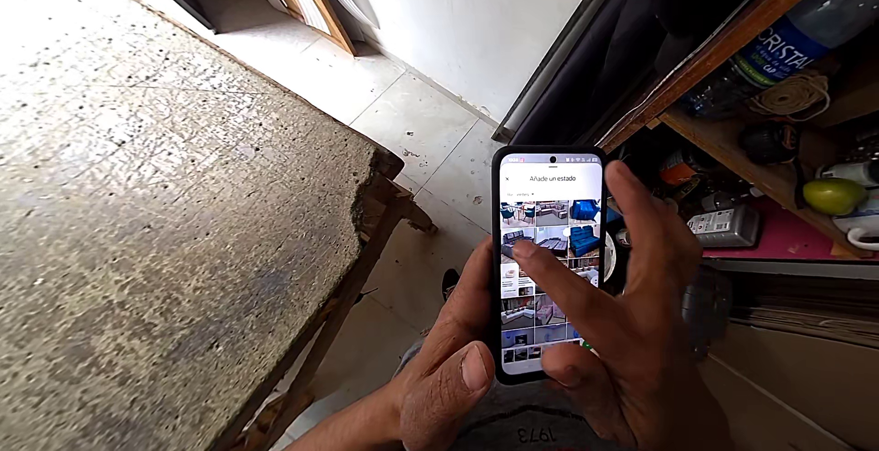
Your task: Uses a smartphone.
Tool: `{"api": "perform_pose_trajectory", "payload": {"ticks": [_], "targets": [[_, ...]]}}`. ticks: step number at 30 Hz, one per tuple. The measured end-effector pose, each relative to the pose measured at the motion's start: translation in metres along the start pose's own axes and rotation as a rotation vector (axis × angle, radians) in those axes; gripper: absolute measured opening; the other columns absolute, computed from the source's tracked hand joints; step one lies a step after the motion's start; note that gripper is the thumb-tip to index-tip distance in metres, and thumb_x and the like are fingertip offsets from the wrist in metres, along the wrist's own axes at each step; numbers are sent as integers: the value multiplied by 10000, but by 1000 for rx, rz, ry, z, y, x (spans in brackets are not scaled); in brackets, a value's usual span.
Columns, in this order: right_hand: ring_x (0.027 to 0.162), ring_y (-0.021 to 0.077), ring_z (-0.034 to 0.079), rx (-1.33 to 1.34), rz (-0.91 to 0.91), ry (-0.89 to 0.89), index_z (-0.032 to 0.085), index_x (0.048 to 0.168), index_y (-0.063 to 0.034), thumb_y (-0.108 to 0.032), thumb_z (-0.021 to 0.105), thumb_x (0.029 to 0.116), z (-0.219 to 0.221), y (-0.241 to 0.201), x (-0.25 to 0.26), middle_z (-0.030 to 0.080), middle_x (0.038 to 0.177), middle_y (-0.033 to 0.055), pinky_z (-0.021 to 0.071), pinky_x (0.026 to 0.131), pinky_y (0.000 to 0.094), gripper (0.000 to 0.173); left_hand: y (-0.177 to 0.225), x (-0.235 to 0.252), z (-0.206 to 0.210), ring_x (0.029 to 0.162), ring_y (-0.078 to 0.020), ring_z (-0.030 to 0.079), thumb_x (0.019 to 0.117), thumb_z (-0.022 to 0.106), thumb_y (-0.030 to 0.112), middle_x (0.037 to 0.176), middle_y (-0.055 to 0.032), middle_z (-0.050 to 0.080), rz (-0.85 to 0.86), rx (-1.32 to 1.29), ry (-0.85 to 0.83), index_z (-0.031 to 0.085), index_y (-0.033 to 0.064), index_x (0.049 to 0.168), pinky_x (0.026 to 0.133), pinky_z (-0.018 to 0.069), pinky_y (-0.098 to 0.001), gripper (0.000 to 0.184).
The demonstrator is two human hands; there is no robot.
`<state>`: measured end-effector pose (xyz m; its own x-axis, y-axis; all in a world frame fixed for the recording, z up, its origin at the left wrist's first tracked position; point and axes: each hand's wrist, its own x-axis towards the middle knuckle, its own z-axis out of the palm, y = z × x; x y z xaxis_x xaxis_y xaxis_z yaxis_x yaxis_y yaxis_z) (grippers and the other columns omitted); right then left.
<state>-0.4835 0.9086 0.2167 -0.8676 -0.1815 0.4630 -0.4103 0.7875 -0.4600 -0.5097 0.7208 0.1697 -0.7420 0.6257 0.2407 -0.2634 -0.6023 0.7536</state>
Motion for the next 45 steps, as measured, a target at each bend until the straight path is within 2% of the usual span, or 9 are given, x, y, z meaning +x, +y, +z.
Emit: {"api": "perform_pose_trajectory", "payload": {"ticks": [3,7,17,20,25,31,36,41,45], "targets": [[1566,308,138,100,57,76,615,1369,-386,-630,278,1054,-8,2,-4,229,1687,56,218,1236,544,523,1,-1,0,1325,-261,564,1007,560,515,1504,-106,486,-20,-83,-8,208,199,1606,919,615,-403,764],[1562,334,145,76,69,106,654,1329,-366,-609,280,1063,-9,10,-6,253,1672,96,237,1231,551,519,2,-2,-1,1320,-292,567,996,576,520,1503,-123,487,-32,-104,2,219,212,1602,888,625,-426,768],[1564,327,132,83,61,50,632,1377,-355,-614,260,1064,-6,9,-8,240,1671,117,202,1236,557,551,3,1,0,1305,-269,574,1002,559,526,1476,-119,500,-31,-78,-13,218,178,1594,919,612,-409,766],[1547,330,203,247,109,99,691,1274,-344,-605,278,1069,-12,10,-13,304,1655,67,288,1230,531,530,4,2,0,1303,-295,579,1005,567,502,1479,-128,506,-34,-135,-3,249,204,1584,893,620,-433,725],[1536,340,228,316,122,75,749,1133,-293,-568,278,1082,-16,16,-18,377,1606,94,265,1235,555,548,6,1,0,1279,-319,590,1005,567,498,1472,-144,508,-37,-169,2,248,209,1585,873,621,-447,722],[1536,337,221,251,137,70,679,1324,-296,-603,252,1070,-7,17,-14,310,1644,109,288,1214,549,584,6,0,2,1287,-329,584,1003,571,496,1477,-149,499,-48,-170,6,247,210,1582,861,625,-453,723],[1541,346,215,238,142,73,626,1403,-267,-614,250,1066,-7,17,-14,293,1652,122,288,1218,554,613,6,-1,3,1283,-320,587,1008,557,504,1474,-147,501,-52,-159,4,245,211,1582,865,622,-443,716],[1531,328,251,292,134,115,685,1292,-323,-599,270,1072,-11,15,-20,335,1635,78,339,1207,510,545,7,-3,3,1295,-335,576,1008,559,499,1484,-153,490,-46,-156,1,240,206,1583,869,621,-462,720],[1527,335,257,322,114,122,728,1181,-319,-570,275,1082,-14,13,-23,381,1608,83,314,1211,538,527,7,-3,4,1292,-328,579,1006,564,500,1478,-150,496,-40,-155,2,243,198,1580,863,624,-452,723]]}}
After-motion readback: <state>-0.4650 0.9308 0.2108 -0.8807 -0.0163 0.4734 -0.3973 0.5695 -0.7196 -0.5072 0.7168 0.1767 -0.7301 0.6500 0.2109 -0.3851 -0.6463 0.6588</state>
